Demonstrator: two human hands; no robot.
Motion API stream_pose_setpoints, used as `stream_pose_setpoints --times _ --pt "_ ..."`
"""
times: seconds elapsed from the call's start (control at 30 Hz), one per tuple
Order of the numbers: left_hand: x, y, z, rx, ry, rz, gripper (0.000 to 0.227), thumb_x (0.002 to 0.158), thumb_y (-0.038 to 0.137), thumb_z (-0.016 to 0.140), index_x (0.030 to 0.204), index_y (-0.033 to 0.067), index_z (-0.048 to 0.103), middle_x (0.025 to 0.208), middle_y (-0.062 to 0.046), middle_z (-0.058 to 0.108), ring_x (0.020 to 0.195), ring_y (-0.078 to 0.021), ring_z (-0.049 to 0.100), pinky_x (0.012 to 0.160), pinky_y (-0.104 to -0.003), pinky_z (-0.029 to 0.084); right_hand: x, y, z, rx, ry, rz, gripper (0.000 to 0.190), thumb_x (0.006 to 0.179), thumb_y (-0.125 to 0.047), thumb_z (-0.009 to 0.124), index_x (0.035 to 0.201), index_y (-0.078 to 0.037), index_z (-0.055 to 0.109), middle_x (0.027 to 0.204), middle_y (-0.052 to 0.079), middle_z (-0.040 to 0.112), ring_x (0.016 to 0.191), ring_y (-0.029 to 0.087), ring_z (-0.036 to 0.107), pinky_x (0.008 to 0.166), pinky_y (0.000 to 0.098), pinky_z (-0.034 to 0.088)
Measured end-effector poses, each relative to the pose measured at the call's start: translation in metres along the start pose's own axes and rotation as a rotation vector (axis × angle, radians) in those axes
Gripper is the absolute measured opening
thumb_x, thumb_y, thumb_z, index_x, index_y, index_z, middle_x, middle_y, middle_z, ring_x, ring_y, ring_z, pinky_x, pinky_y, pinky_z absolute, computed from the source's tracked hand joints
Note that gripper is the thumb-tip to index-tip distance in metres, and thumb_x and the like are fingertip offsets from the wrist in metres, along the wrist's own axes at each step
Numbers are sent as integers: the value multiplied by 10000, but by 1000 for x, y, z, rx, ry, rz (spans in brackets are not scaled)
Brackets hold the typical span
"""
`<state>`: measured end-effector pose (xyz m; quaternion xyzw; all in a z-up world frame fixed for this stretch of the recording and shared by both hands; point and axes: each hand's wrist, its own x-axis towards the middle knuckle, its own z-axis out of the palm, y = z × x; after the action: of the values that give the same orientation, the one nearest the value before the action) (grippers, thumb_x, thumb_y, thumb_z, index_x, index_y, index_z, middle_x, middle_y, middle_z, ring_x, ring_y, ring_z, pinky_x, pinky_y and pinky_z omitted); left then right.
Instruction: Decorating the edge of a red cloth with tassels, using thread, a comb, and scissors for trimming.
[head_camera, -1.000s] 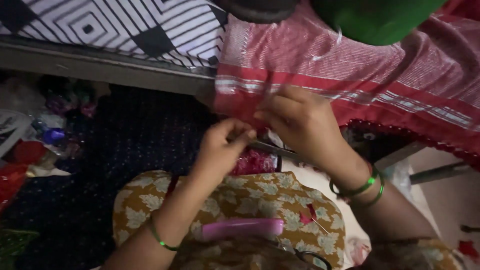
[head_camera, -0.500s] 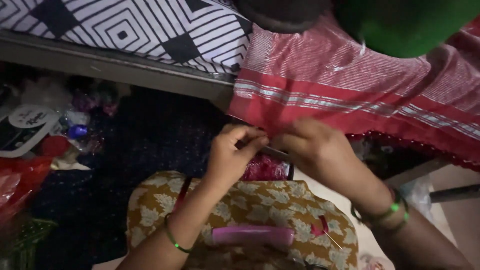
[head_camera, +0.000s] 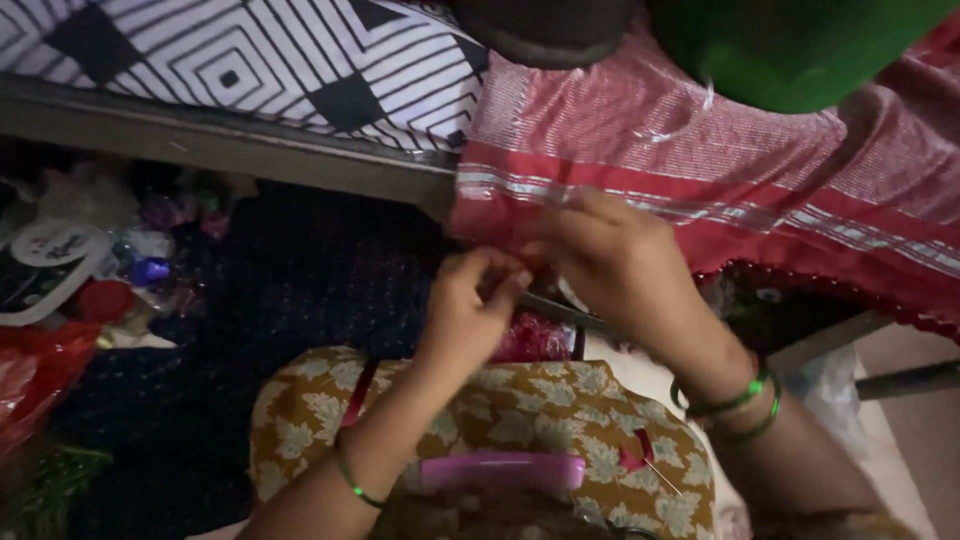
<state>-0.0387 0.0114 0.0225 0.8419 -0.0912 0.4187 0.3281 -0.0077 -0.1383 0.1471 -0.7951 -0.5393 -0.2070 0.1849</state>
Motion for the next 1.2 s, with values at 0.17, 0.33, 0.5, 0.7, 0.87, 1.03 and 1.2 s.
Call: stream_pose_setpoints --times 0.17,0.33,0.5,0.7,0.87,1.03,1.2 --pt "-23 -15 35 -1228 -236 -818 183 853 88 816 1005 3 758 952 -13 745 908 -89 670 846 -248 538 -39 -3 19 393 6 919 66 899 -82 733 937 -36 706 811 59 762 718 132 773 587 272 617" --pt "-15 -5 20 -986 -195 -648 168 861 96 811 1008 27 769 964 -30 794 904 -110 737 848 -244 576 -69 25 55 971 230 973 78 922 -40 680 981 8 700 861 35 760 776 126 743 685 272 632" --pt "-14 -1 11 -600 -198 -481 189 838 137 847 966 33 756 910 -18 786 828 -76 737 753 -239 572 -71 30 59 1071 226 1004 119 939 -65 689 997 17 754 810 45 755 697 118 694 635 251 570" --pt "2 -8 1 -831 -95 -686 226 974 295 742 957 71 723 838 7 703 730 -42 618 657 -222 501 -72 31 57 1056 213 957 96 942 -89 722 963 2 741 777 15 710 637 69 597 566 225 459" --pt "20 -2 -18 -449 -334 -330 223 772 285 870 851 85 811 837 -61 732 757 -159 694 695 -311 531 -70 27 55 1021 193 896 97 957 -89 715 966 2 747 778 12 715 653 59 603 585 220 475" --pt "25 -2 -27 -311 -265 -293 171 781 241 863 866 99 820 820 -79 757 779 -201 697 759 -338 538 -75 28 55 1045 228 887 98 951 -70 720 984 18 748 779 36 725 653 77 626 601 230 512" --pt "22 15 -22 -436 -263 -366 127 853 143 790 898 47 720 904 -62 732 763 -160 698 647 -301 534 -69 23 53 948 202 891 109 929 -71 705 992 12 739 832 41 758 708 88 695 625 237 566"
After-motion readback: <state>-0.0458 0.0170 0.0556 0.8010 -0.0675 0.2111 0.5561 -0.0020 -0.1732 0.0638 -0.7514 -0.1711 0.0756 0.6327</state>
